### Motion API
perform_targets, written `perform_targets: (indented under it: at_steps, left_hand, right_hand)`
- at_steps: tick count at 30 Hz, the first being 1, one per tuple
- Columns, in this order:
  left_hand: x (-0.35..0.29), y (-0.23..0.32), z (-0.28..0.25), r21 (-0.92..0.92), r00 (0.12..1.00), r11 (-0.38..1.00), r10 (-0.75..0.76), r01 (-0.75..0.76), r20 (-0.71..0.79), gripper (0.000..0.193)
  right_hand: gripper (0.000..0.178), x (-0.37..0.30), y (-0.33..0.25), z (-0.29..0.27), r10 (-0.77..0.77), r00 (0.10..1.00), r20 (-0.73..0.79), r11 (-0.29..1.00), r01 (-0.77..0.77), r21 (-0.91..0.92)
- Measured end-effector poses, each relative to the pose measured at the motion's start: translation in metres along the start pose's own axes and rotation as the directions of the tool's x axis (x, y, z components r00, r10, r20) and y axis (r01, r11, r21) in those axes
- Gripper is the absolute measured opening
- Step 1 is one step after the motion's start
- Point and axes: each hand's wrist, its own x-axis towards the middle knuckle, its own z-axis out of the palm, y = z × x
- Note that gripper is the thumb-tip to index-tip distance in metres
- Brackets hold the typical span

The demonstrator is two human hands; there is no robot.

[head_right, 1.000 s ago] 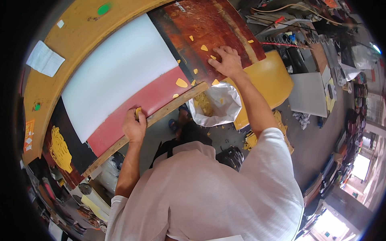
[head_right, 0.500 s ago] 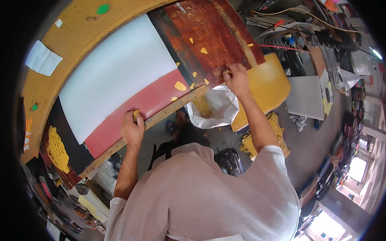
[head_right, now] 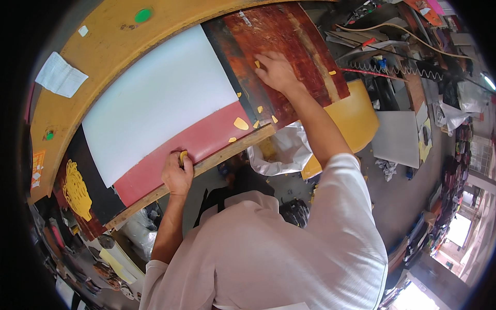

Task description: The person removes excess vinyl from a yellow sheet using a weeding tool and scissors, then scrapes the surface and places the cutout on a nearby chair. They then handle a white sheet, aligning and smoothing it on the work surface.

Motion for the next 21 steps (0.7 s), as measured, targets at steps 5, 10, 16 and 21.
perform_targets:
  at_steps: [5,10,16,21]
  left_hand:
    - [-0.001,-0.001,0.0,-0.019,1.0,1.0,-0.018,0.018,0.001,0.014]
    - [-0.001,-0.002,0.0,-0.02,0.999,1.0,0.008,-0.009,-0.047,0.013]
    - [0.001,-0.001,0.0,-0.038,0.997,0.999,0.025,-0.028,-0.067,0.011]
    - [-0.003,-0.002,-0.001,-0.033,0.998,0.999,0.007,-0.009,-0.059,0.011]
  right_hand:
    - [0.019,-0.031,0.007,-0.019,-0.075,0.988,0.136,0.996,0.069,0.049]
    - [0.014,-0.129,-0.022,-0.084,0.055,0.985,0.166,0.993,-0.072,0.097]
    - [0.015,-0.11,-0.038,-0.131,0.336,0.415,0.845,0.932,-0.276,-0.235]
    - [0.023,-0.069,-0.105,-0.102,0.238,0.693,0.68,0.941,-0.339,0.017]
